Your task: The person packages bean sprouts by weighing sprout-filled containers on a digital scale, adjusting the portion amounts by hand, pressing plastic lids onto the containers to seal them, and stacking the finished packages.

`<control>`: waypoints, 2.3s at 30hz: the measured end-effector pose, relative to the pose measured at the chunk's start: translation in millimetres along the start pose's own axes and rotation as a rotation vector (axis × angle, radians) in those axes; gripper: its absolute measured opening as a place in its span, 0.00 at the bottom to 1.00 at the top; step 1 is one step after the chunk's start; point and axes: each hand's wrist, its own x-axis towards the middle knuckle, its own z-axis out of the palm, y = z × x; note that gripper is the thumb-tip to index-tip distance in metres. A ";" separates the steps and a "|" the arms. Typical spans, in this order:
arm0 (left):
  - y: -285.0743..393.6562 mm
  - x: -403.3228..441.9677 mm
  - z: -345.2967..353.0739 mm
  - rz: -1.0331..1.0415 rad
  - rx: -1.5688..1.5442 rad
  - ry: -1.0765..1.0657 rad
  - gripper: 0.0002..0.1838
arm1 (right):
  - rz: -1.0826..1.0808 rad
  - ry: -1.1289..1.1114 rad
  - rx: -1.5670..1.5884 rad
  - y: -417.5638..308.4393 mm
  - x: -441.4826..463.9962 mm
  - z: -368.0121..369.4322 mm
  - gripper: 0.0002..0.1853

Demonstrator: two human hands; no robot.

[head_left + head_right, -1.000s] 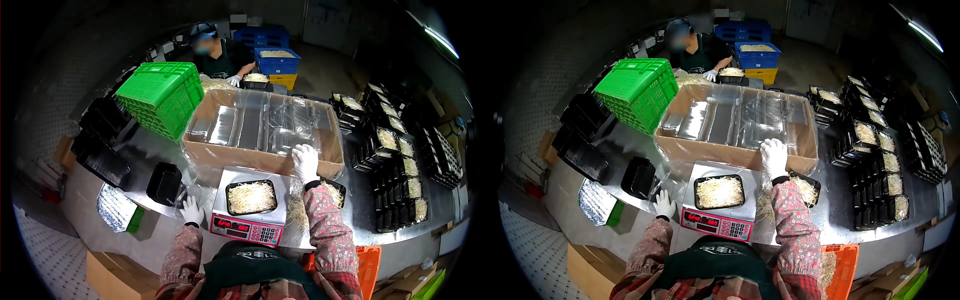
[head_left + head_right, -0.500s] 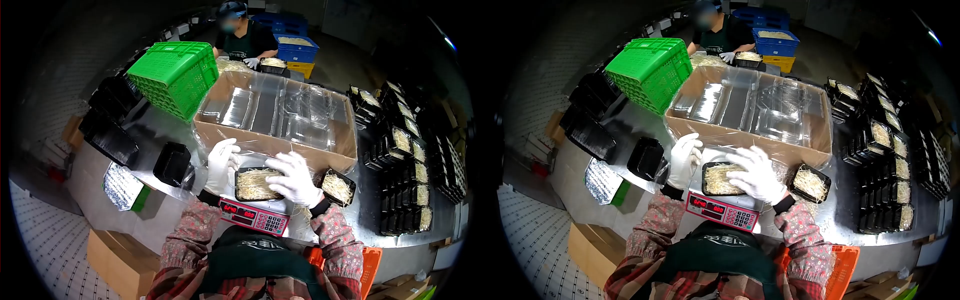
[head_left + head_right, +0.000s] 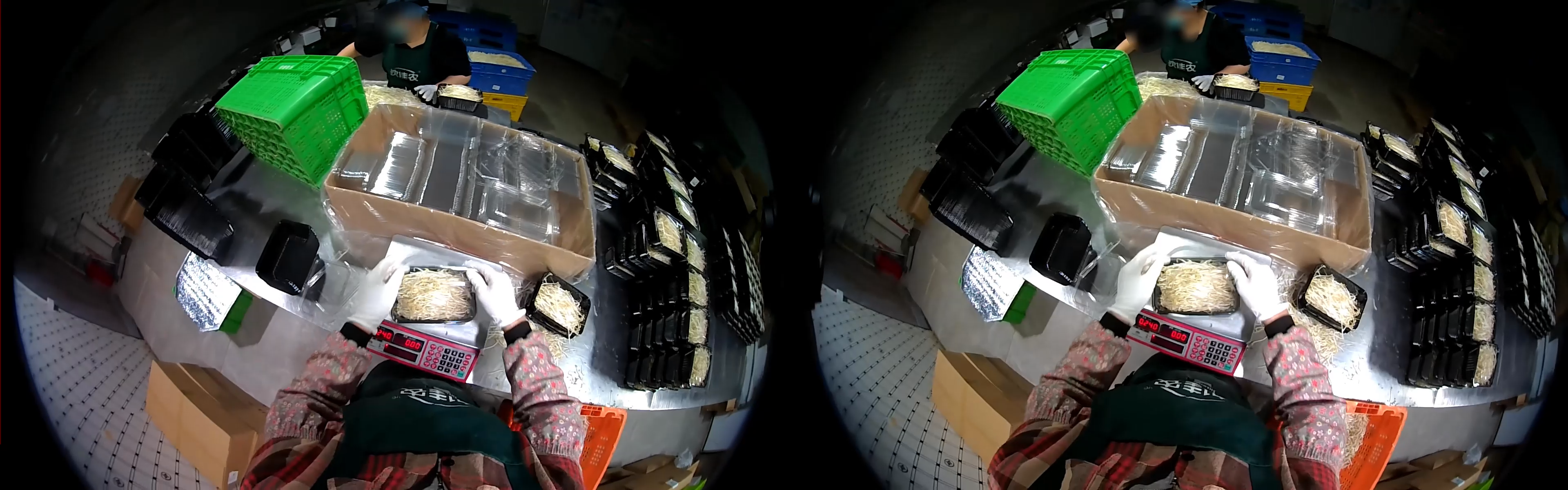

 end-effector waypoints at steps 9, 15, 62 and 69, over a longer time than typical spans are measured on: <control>-28.1 10.6 -10.0 -0.165 0.365 -0.046 0.26 | -0.099 -0.071 -0.401 17.3 24.1 18.4 0.17; -90.9 24.6 -12.8 -0.164 0.175 -0.043 0.21 | 0.158 -0.097 0.111 51.1 18.6 31.1 0.18; -94.9 34.7 -25.4 -0.170 -0.091 -0.201 0.15 | 0.284 -0.341 -0.302 35.4 76.8 52.8 0.33; -67.0 93.7 -35.2 0.001 0.549 -0.560 0.20 | 0.173 -0.305 -0.430 27.5 71.7 51.9 0.32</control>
